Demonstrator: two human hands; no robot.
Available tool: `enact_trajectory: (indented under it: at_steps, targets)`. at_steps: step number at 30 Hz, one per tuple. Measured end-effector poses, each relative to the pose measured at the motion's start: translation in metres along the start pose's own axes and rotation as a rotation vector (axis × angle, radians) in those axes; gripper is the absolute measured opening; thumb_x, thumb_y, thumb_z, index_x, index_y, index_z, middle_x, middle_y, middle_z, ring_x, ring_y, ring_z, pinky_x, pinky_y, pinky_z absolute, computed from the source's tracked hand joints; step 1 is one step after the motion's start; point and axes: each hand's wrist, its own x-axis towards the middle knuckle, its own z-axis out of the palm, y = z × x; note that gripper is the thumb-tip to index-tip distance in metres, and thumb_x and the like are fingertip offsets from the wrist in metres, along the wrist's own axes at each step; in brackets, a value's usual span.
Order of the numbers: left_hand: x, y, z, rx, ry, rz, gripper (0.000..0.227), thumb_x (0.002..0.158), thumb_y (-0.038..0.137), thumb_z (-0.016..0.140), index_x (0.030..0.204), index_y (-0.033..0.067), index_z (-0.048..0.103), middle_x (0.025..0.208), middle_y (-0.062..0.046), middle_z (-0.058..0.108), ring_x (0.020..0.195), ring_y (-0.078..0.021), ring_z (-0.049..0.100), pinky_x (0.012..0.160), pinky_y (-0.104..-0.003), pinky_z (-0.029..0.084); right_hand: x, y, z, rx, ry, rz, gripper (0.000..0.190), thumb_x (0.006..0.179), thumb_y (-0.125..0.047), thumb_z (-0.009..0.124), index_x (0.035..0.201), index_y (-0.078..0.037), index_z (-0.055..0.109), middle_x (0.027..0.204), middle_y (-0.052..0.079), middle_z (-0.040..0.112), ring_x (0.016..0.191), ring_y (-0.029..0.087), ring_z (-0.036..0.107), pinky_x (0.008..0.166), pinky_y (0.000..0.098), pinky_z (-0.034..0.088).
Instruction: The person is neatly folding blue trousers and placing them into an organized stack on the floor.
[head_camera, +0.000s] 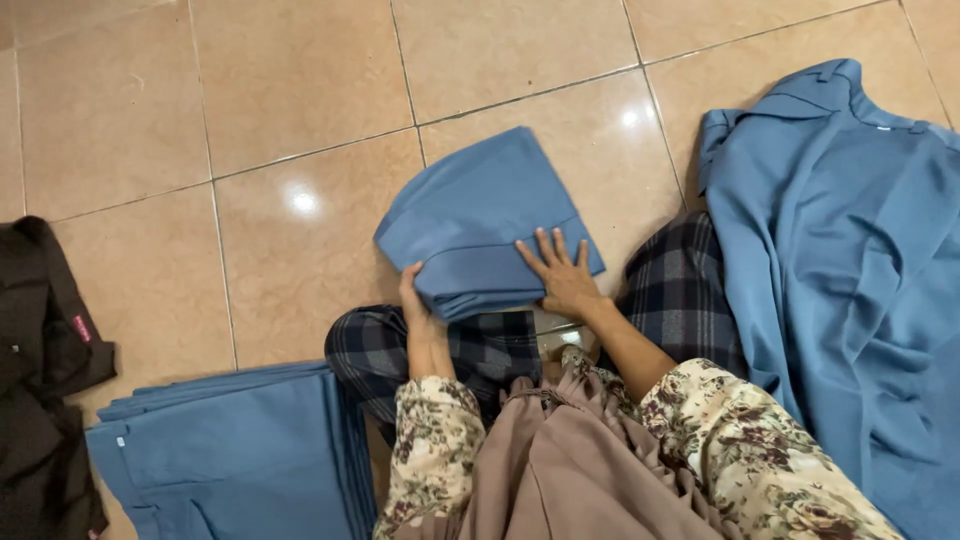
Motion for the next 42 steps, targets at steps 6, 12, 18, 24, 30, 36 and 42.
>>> enact_trajectory:
  at_steps: [6, 12, 18, 24, 30, 36, 42]
  targets:
    - [-0.056, 0.017, 0.022, -0.395, 0.153, 0.193, 0.102, 0.074, 0.037, 0.079, 0.16, 0.0112, 0.03, 0.165, -0.023, 0.023, 0.151, -0.0399, 0.029, 0.124, -0.052, 0.029, -0.007, -0.027, -0.032, 0.253, -0.102, -0.223, 0.097, 0.077, -0.001, 0.043, 0.165, -0.03, 0.018, 0.168, 0.012, 0.027, 0.157, 0.035, 0.015, 0.118, 0.0746, 0.01]
    - [-0.079, 0.024, 0.084, -0.345, 0.13, 0.515, 0.084, 0.087, 0.042, 0.071, 0.156, 0.0134, 0.031, 0.158, -0.018, 0.026, 0.147, -0.0316, 0.032, 0.119, -0.049, 0.032, 0.007, -0.025, -0.015, 1.182, -0.218, 0.084, 0.052, 0.068, -0.019, 0.061, 0.116, -0.009, 0.078, 0.112, 0.017, 0.073, 0.112, 0.033, 0.064, 0.1, 0.0483, 0.045]
    - [0.007, 0.0, 0.094, 0.335, -0.416, 0.756, 0.064, 0.112, 0.045, 0.042, 0.165, 0.0258, 0.012, 0.139, -0.018, 0.057, 0.128, -0.0301, 0.057, 0.097, -0.04, 0.053, 0.032, 0.033, -0.013, 1.889, 0.049, 0.431, 0.066, 0.073, -0.016, 0.073, 0.138, -0.024, 0.064, 0.13, 0.017, 0.067, 0.12, 0.037, 0.066, 0.095, 0.0583, 0.053]
    - [0.162, -0.021, -0.029, 1.236, 0.323, 0.963, 0.066, 0.095, 0.023, 0.074, 0.153, 0.0093, 0.045, 0.142, -0.028, 0.056, 0.133, -0.0453, 0.053, 0.111, -0.058, 0.041, 0.043, 0.062, 0.008, 1.625, 0.319, 0.437, 0.06, 0.085, -0.013, 0.075, 0.143, -0.012, 0.058, 0.134, 0.018, 0.063, 0.128, 0.035, 0.057, 0.104, 0.0534, 0.043]
    - [0.122, -0.031, -0.046, 1.371, 0.578, 0.617, 0.079, 0.099, 0.042, 0.062, 0.162, 0.0124, 0.025, 0.161, -0.032, 0.024, 0.145, -0.0555, 0.032, 0.113, -0.075, 0.02, 0.054, 0.057, 0.019, 1.19, 0.565, 0.409, 0.057, 0.093, -0.007, 0.069, 0.147, -0.008, 0.051, 0.14, 0.024, 0.06, 0.132, 0.044, 0.053, 0.105, 0.0551, 0.048]
    - [0.084, -0.101, 0.026, 1.429, 0.077, 1.502, 0.063, 0.097, 0.02, 0.068, 0.155, 0.0105, 0.046, 0.157, -0.028, 0.038, 0.15, -0.0461, 0.028, 0.122, -0.059, 0.015, 0.05, 0.014, 0.003, 0.078, 0.85, 0.137, 0.055, 0.105, -0.022, 0.058, 0.158, -0.02, 0.045, 0.16, 0.012, 0.043, 0.145, 0.036, 0.037, 0.111, 0.0525, 0.033]
    - [0.113, -0.118, 0.007, 2.032, -0.094, 1.196, 0.055, 0.109, 0.052, 0.03, 0.162, 0.0407, 0.022, 0.171, -0.003, 0.021, 0.157, -0.0322, 0.02, 0.124, -0.061, 0.016, 0.055, 0.012, 0.022, 0.008, 0.496, 0.12, 0.054, 0.112, -0.047, 0.028, 0.164, -0.032, 0.028, 0.172, -0.002, 0.019, 0.159, 0.026, 0.009, 0.123, 0.0605, 0.001]
